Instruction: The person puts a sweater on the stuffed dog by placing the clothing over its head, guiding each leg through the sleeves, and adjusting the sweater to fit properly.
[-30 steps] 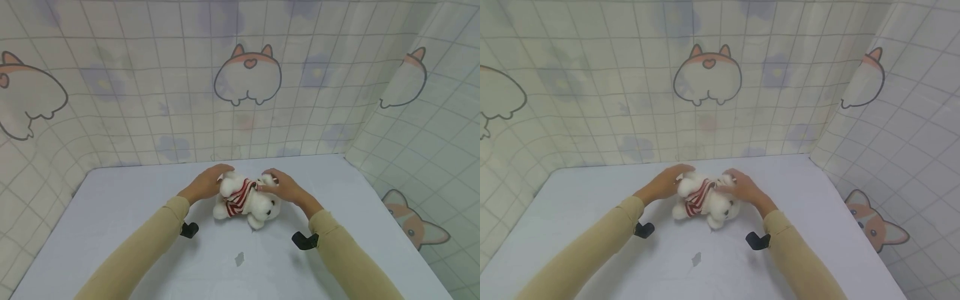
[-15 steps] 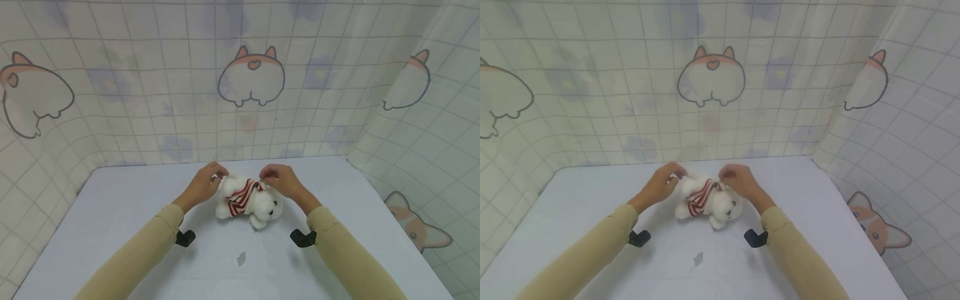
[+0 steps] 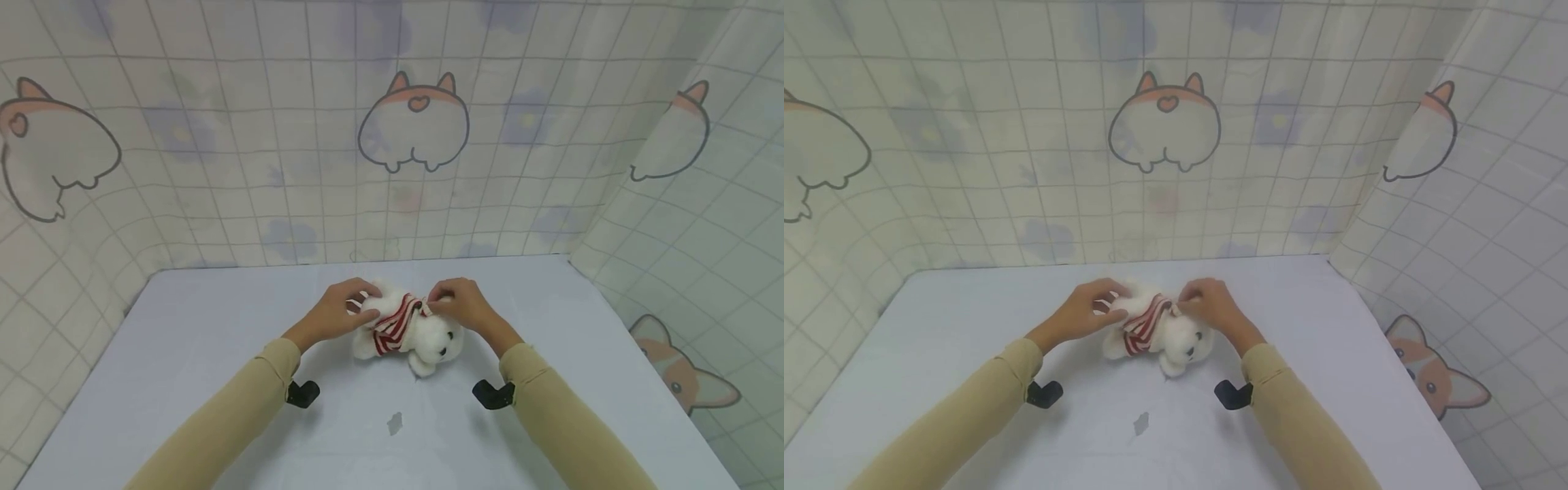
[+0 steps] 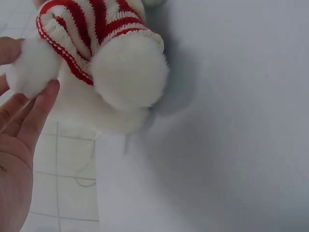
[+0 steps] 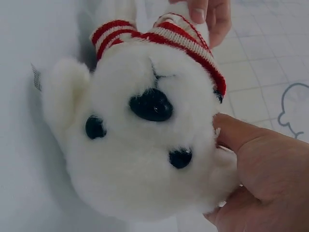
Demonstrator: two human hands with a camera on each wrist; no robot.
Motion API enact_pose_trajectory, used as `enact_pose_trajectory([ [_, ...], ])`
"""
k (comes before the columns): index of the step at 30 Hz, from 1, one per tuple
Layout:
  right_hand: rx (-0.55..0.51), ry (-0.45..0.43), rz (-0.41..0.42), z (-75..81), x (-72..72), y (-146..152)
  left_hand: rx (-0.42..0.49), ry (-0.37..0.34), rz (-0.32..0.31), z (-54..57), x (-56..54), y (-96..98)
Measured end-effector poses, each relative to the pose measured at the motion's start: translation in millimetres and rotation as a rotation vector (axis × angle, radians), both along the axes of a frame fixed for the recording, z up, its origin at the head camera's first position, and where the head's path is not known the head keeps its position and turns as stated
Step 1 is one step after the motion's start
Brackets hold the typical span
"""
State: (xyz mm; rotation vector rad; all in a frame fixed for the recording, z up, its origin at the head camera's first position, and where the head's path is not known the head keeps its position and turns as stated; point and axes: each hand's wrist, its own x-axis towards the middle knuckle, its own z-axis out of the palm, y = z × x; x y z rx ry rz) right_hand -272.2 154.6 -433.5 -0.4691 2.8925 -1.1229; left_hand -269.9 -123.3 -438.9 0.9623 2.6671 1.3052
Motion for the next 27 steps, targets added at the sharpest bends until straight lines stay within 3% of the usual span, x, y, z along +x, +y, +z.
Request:
enact_pose_trajectory([
  [5,-0.039,-0.040,-0.019,-2.1,0.3,-4,0.043,-0.072,0.043,-6.2,-2.4,-0.3],
  [10,-0.080,-0.069,0.002,-2.0,-1.2,-7,0.095,-0.110,0.048,-10.4,-3.0,-0.6],
  [19,-0.047,-0.079,0.003,-5.7,-5.4,-18,0.179,-0.147,0.081,-13.3,-3.4,2.2],
  [27,-0.209,-0.173,0.064,-2.0,-4.2,-25,0.200,-0.139,0.120,-14.5,-3.9,13.3],
])
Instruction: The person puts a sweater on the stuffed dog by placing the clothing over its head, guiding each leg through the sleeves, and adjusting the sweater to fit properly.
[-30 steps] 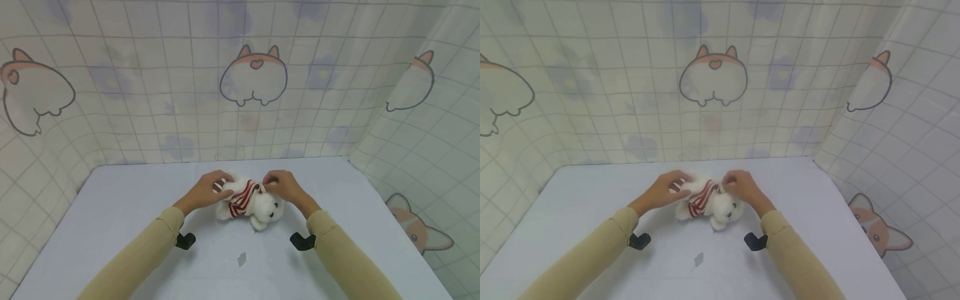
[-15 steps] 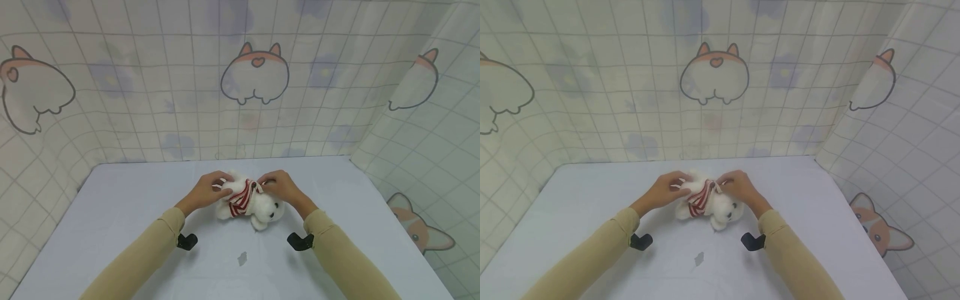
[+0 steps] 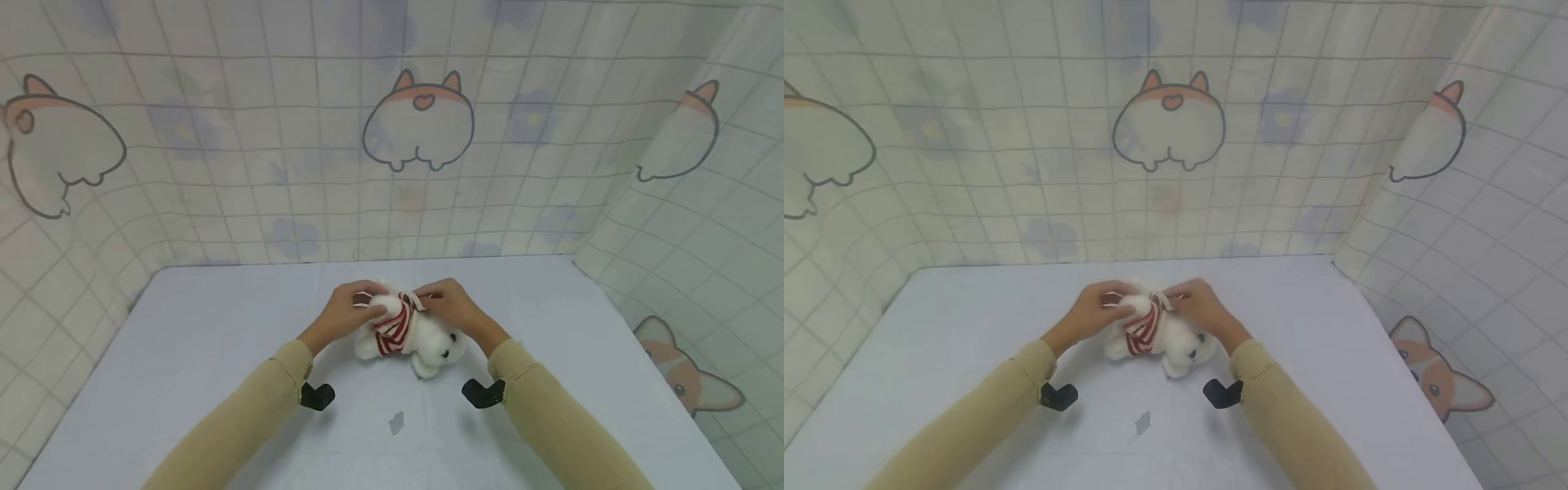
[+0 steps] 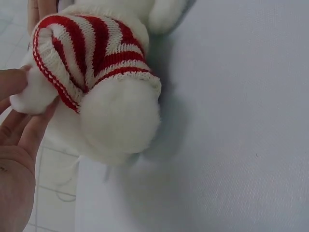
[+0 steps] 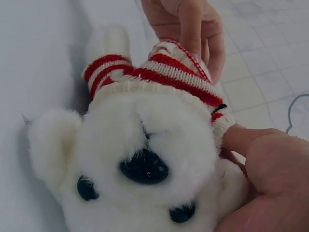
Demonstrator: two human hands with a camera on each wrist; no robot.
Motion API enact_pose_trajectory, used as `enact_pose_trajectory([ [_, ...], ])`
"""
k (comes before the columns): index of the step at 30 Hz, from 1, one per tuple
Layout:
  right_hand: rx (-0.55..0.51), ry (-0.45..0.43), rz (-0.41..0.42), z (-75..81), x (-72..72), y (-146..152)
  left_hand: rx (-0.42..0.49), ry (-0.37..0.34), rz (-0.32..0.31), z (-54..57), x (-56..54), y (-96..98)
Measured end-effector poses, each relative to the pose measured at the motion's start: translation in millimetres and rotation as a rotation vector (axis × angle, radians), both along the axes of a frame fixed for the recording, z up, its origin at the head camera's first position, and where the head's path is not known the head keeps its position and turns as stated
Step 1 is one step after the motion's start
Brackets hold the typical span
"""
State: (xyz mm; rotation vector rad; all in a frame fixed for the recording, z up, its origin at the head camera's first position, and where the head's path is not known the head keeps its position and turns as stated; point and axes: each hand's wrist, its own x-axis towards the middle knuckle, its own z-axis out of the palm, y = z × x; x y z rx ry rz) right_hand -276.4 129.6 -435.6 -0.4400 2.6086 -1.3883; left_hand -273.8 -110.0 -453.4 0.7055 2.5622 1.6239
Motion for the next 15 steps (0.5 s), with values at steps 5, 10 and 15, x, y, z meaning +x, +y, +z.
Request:
enact_pose_trajectory([
  [5,-0.005,-0.043,-0.013,5.5,0.4,0.3,-0.052,0.030,0.013,1.9,3.9,4.1],
  [10,0.133,-0.031,-0.042,6.5,-1.6,4.1,-0.089,0.053,0.030,3.5,6.6,4.8],
  [15,0.135,-0.001,0.001,1.1,-3.3,2.5,-0.110,0.028,0.056,2.3,6.0,5.1],
])
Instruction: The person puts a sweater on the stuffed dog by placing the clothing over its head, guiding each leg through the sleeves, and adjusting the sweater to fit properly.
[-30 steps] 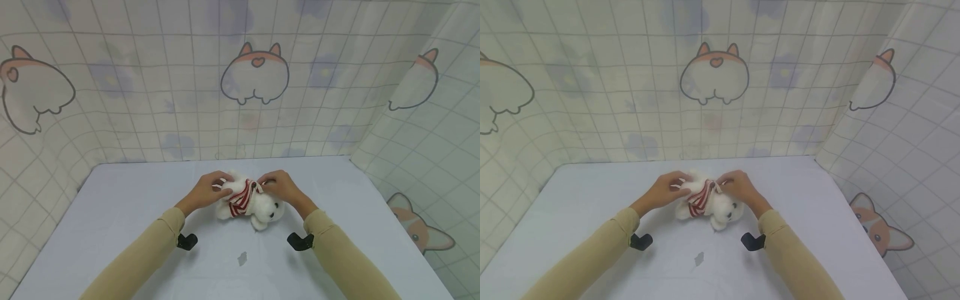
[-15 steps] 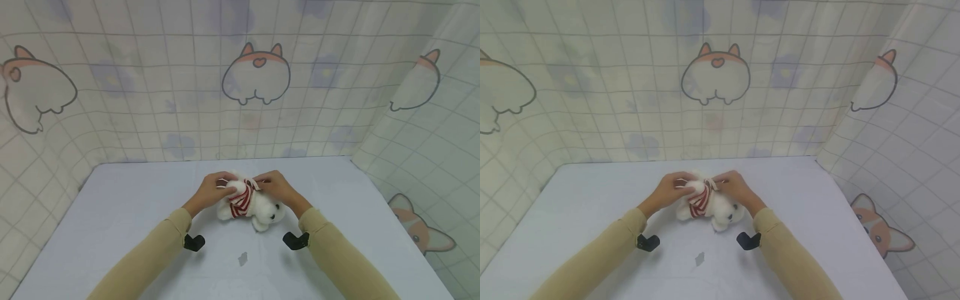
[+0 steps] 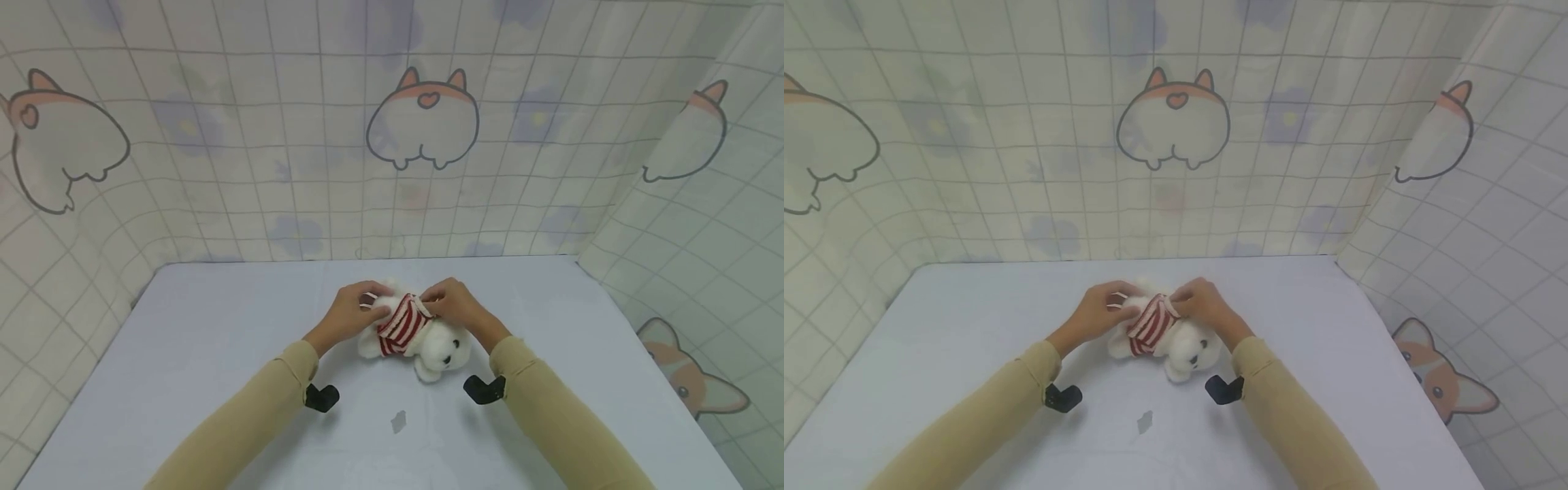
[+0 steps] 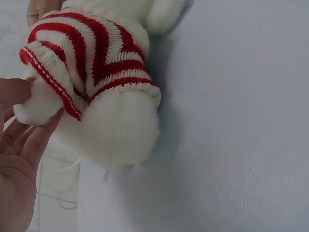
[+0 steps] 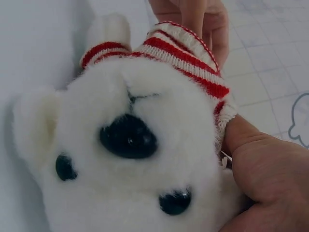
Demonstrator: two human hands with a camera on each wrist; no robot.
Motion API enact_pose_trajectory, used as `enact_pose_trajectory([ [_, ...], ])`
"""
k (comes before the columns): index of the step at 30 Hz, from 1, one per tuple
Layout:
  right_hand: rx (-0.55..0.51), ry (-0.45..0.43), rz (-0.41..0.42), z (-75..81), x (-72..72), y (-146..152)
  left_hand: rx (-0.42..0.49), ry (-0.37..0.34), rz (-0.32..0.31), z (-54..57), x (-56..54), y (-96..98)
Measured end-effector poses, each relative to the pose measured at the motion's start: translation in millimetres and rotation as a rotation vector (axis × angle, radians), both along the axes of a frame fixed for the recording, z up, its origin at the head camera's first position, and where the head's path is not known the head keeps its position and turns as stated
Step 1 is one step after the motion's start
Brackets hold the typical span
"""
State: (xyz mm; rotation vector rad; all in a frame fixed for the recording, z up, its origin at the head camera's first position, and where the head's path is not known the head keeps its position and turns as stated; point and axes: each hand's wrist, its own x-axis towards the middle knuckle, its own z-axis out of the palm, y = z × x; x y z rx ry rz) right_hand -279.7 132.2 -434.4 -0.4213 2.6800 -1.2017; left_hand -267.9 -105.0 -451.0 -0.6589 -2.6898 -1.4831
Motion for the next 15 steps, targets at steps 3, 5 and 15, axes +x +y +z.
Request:
enact_pose_trajectory([
  [3,-0.025,0.040,0.034,-3.8,0.6,-1,0.008,-0.036,0.029,0.5,-1.3,4.0],
  [5,-0.050,0.055,0.046,-6.1,1.6,-1,0.035,-0.073,0.067,1.9,-0.5,8.1],
  [15,-0.152,0.080,0.051,-11.8,4.5,0,0.180,-0.148,0.266,-0.6,-3.2,25.7],
])
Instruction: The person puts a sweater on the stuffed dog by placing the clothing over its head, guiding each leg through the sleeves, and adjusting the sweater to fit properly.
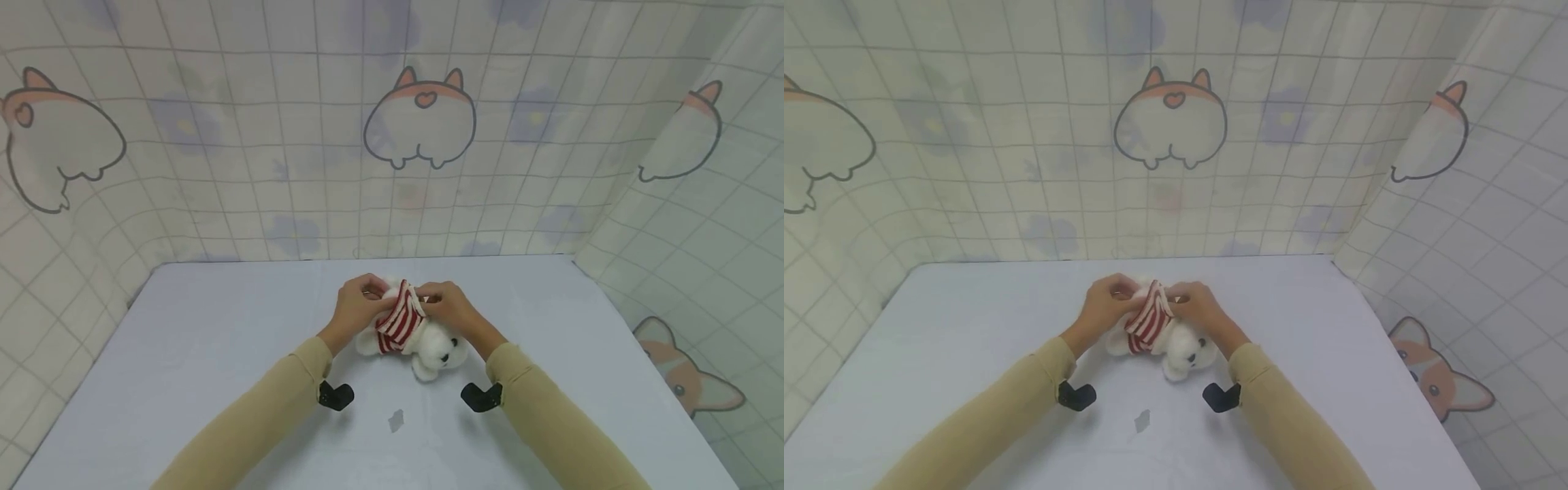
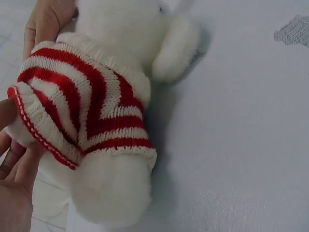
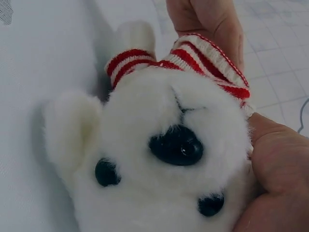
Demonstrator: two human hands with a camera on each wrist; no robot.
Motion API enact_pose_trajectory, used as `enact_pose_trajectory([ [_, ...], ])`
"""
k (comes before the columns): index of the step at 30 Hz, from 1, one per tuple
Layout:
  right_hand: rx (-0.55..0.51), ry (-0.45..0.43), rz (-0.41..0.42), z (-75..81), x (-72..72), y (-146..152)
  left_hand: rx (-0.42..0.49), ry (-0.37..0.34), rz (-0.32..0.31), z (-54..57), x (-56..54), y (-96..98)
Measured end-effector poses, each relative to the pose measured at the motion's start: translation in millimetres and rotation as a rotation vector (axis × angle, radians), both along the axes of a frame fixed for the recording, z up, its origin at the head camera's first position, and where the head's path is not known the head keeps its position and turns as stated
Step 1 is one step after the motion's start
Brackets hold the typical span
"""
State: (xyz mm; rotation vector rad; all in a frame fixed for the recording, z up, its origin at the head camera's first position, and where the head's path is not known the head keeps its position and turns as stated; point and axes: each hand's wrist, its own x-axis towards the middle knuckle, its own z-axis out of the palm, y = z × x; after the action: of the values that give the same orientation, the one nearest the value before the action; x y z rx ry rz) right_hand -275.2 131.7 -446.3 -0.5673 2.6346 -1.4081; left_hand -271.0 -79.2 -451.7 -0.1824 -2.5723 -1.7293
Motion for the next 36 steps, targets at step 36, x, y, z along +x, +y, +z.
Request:
enact_pose_trajectory([
  [36,0.027,-0.014,0.026,-8.5,-6.4,2,-0.050,-0.009,-0.204,-6.1,-13.5,6.5],
])
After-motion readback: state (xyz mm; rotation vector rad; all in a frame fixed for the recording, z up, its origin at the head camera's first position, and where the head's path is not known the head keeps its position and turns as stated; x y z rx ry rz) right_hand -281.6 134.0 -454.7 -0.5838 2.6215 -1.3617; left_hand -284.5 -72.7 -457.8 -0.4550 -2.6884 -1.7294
